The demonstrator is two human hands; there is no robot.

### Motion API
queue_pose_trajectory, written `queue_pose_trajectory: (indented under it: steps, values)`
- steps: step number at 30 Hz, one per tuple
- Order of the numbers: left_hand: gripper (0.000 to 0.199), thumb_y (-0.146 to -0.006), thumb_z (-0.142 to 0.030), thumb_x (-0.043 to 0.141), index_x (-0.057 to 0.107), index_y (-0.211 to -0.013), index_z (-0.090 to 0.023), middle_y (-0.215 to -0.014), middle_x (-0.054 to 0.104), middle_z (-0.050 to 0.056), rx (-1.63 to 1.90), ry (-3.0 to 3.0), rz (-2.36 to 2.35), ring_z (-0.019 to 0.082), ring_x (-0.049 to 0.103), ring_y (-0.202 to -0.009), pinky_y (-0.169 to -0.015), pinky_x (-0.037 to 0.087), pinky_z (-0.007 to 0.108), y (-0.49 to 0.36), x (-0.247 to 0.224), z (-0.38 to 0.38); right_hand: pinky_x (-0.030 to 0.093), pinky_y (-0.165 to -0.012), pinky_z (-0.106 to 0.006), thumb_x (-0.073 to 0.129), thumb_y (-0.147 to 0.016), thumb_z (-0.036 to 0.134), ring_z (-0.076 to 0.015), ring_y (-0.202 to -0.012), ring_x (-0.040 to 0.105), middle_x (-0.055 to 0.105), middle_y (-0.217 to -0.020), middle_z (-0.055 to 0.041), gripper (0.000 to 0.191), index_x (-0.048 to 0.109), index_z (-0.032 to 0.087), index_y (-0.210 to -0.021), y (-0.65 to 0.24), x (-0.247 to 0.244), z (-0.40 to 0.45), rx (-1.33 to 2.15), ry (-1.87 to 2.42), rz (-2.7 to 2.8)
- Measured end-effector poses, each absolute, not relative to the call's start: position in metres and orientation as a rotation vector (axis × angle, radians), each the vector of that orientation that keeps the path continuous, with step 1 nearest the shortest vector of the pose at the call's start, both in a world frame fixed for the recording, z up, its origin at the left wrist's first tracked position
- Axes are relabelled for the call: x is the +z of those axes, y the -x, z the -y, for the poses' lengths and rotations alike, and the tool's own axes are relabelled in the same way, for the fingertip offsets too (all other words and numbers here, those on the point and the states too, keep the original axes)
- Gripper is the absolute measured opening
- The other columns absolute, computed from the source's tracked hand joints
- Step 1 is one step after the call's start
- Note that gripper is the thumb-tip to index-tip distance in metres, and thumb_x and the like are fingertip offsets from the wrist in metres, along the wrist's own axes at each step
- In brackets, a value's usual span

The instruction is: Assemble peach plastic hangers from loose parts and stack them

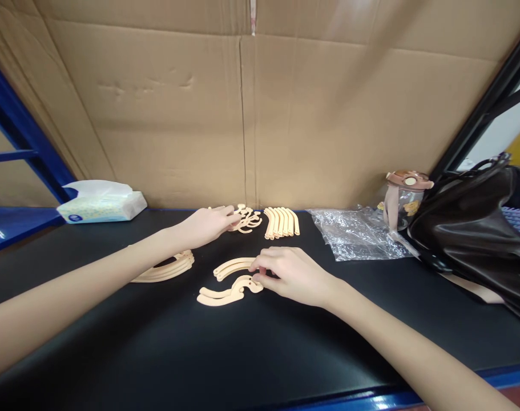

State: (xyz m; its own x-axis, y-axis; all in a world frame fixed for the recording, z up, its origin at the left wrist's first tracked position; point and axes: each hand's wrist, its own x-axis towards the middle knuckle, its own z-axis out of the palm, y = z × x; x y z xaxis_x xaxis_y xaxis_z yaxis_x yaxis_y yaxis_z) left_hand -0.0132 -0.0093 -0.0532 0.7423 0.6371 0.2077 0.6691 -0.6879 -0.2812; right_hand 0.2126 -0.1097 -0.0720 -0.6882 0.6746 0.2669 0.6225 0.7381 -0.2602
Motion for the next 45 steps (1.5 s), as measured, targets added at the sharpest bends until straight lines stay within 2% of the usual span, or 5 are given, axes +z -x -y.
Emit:
queue_pose_trajectory:
  steps: [9, 17, 31, 40, 45]
  values:
    - [0.017, -0.095, -0.023, 0.032, 0.049, -0.093, -0.019, -0.091, 0.051, 0.002, -0.293, 2.770, 1.013, 0.015, 0.052, -0.073, -0.061, 0.035, 0.025, 0.010, -0.036, 0.035, 0.041, -0.067, -0.026, 0.047, -0.092, 0.029, -0.0135, -0.075, 0.056, 0.062, -0.079, -0.0009, 0.019, 0.063, 0.020, -0.091, -0.214, -0.071, 0.108, 0.067, 1.076, 2.500]
    - [0.017, -0.094, -0.035, 0.038, 0.043, -0.087, -0.021, -0.077, 0.042, -0.004, -0.798, 3.551, 1.326, 0.010, 0.040, -0.068, -0.059, 0.037, 0.021, 0.016, -0.036, 0.106, 0.046, -0.066, -0.028, 0.045, -0.092, 0.035, -0.0132, -0.068, 0.055, 0.059, -0.097, -0.0033, 0.046, 0.035, 0.027, -0.136, -0.217, -0.071, 0.109, 0.023, 1.127, 2.267]
    - [0.016, -0.093, -0.034, 0.042, 0.046, -0.087, -0.020, -0.075, 0.045, -0.004, -1.271, 3.341, 1.553, 0.009, 0.042, -0.064, -0.058, 0.039, 0.020, 0.029, -0.066, 0.107, 0.037, -0.059, -0.023, 0.043, -0.093, 0.044, -0.0111, -0.066, 0.048, 0.054, -0.075, -0.0003, 0.035, 0.066, 0.019, -0.087, -0.203, -0.076, 0.112, 0.678, 1.005, 2.338]
    - [0.019, -0.093, -0.036, 0.043, 0.051, -0.086, -0.020, -0.071, 0.051, -0.004, -1.103, 3.164, 1.439, 0.009, 0.043, -0.057, -0.050, 0.033, 0.020, 0.032, -0.075, 0.106, 0.032, -0.058, -0.025, 0.038, -0.092, 0.051, -0.0113, -0.061, 0.043, 0.051, -0.065, -0.0010, 0.049, 0.071, 0.015, -0.089, -0.203, -0.086, 0.100, 1.318, 0.980, 1.937]
    - [0.016, -0.093, -0.037, 0.042, 0.050, -0.092, -0.023, -0.068, 0.050, -0.006, -1.011, 3.132, 1.416, 0.008, 0.041, -0.054, -0.049, 0.031, 0.020, 0.034, -0.076, 0.105, 0.028, -0.058, -0.025, 0.052, -0.087, 0.039, -0.0110, -0.063, 0.040, 0.047, -0.064, 0.0008, 0.029, 0.072, 0.017, -0.088, -0.204, -0.084, 0.101, 1.403, 1.007, 1.904]
